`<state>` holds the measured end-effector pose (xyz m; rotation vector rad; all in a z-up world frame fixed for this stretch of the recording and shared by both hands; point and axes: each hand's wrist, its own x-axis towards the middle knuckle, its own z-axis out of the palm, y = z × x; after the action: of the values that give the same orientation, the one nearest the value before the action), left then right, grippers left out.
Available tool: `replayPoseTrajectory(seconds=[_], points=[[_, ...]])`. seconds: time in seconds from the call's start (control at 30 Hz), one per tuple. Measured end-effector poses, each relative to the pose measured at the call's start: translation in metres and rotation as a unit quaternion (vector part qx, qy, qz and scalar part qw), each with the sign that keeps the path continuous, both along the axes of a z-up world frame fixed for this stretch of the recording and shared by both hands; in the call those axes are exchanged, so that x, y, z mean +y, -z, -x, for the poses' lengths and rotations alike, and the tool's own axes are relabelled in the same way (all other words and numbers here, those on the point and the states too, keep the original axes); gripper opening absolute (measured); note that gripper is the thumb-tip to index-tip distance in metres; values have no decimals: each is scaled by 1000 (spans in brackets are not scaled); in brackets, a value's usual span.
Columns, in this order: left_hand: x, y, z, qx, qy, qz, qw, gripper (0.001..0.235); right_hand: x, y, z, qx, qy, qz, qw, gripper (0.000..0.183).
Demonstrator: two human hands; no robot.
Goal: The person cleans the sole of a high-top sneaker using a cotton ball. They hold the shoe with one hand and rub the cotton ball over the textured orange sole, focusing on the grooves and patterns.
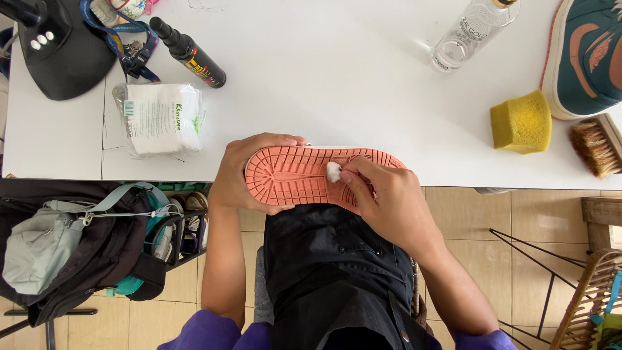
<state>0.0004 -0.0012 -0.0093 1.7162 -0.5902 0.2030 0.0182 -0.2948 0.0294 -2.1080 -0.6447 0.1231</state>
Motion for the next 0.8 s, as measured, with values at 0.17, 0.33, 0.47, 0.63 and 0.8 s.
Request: replayPoseTrajectory(seconds=[0.17, 0.33, 0.47, 0.63, 0.8], points=[[-3, 3, 3, -19, -21, 0, 1000, 84, 6, -7, 7, -117, 17, 130, 984, 19], [-11, -9, 10, -32, -57, -4, 998, 83, 14, -7, 5, -200, 31, 192, 960, 18], [-9, -13, 10, -42, -96, -33, 994, 84, 24, 8, 8, -182, 89, 145, 968, 18], [-21, -12, 12, -42, -142, -50, 988, 85, 28, -2, 13, -211, 112, 181, 954, 16], [-34, -8, 10, -37, -162, -30, 986, 85, 24, 4, 9, -254, 180, 237, 920, 18]])
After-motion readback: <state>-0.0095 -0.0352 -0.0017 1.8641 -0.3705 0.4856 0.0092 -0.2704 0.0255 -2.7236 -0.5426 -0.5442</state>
